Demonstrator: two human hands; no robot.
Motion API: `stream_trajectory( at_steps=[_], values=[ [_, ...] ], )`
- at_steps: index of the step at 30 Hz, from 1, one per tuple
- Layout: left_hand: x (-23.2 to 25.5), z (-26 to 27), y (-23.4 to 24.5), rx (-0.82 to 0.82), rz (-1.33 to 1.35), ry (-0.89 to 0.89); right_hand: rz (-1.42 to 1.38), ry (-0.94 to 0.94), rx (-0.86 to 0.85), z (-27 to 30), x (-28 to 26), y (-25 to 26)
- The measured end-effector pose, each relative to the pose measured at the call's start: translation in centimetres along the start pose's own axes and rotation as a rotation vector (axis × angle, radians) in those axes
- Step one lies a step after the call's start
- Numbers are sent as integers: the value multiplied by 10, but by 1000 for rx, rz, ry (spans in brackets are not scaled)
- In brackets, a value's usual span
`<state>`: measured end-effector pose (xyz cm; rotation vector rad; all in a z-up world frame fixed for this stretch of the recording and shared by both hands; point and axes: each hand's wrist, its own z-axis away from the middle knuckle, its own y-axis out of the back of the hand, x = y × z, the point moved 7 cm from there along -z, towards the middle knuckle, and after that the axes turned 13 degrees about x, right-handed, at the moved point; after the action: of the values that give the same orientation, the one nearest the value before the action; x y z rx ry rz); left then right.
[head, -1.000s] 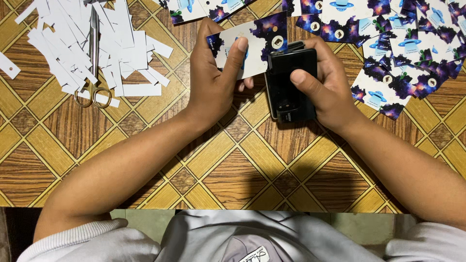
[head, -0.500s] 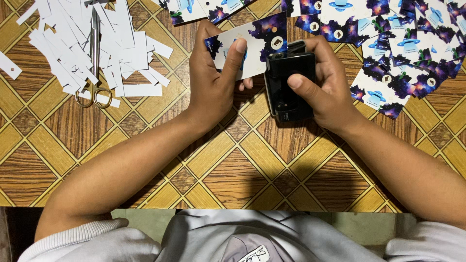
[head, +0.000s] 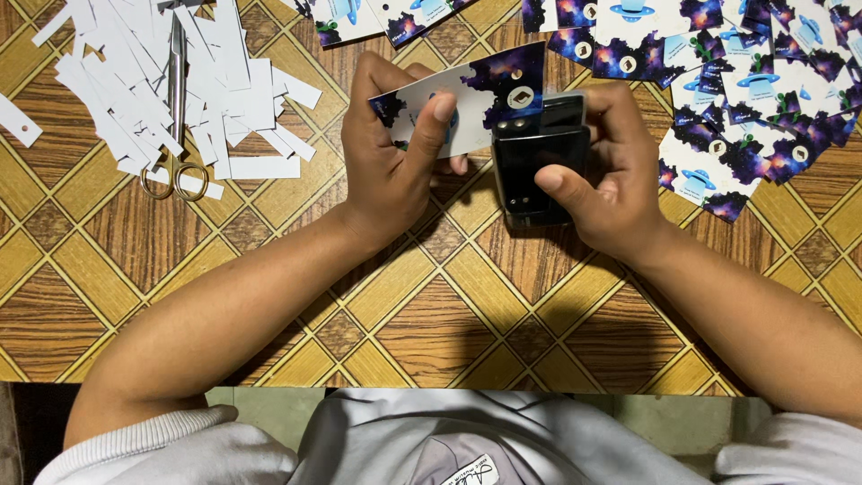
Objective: The person uses a hand-held hole puncher to create holes in several small printed tags on a table.
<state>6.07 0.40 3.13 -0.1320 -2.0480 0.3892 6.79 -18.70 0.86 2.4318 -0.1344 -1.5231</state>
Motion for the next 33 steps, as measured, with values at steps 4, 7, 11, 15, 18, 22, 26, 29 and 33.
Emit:
stream_trajectory(
  at_steps=[4, 7, 11, 15, 18, 22, 26, 29, 33],
  values=[
    [-1, 0, 1, 8, 5, 4, 14, 42, 17, 2, 0, 2],
    [0, 0, 0, -4, 13, -19, 45, 54, 21, 3, 0, 2],
    [1, -1, 0, -8, 3, -21, 31, 29, 30, 4, 0, 3],
    [8, -2, -3, -19, -61, -91, 17, 34, 27, 4, 1, 2],
    [4, -1, -1, -10, -34, -47, 15, 34, 40, 5, 1, 3],
    [5, -1, -1, -16, -49, -88, 49, 43, 45, 5, 0, 4],
    [0, 0, 0, -17, -15, -28, 28, 17, 36, 3, -2, 3],
    [-3, 0, 1, -14, -3, 28, 34, -15, 33, 1, -2, 0],
    [-13, 0, 3, 24, -66, 90, -106, -37, -58, -7, 1, -11]
  ],
)
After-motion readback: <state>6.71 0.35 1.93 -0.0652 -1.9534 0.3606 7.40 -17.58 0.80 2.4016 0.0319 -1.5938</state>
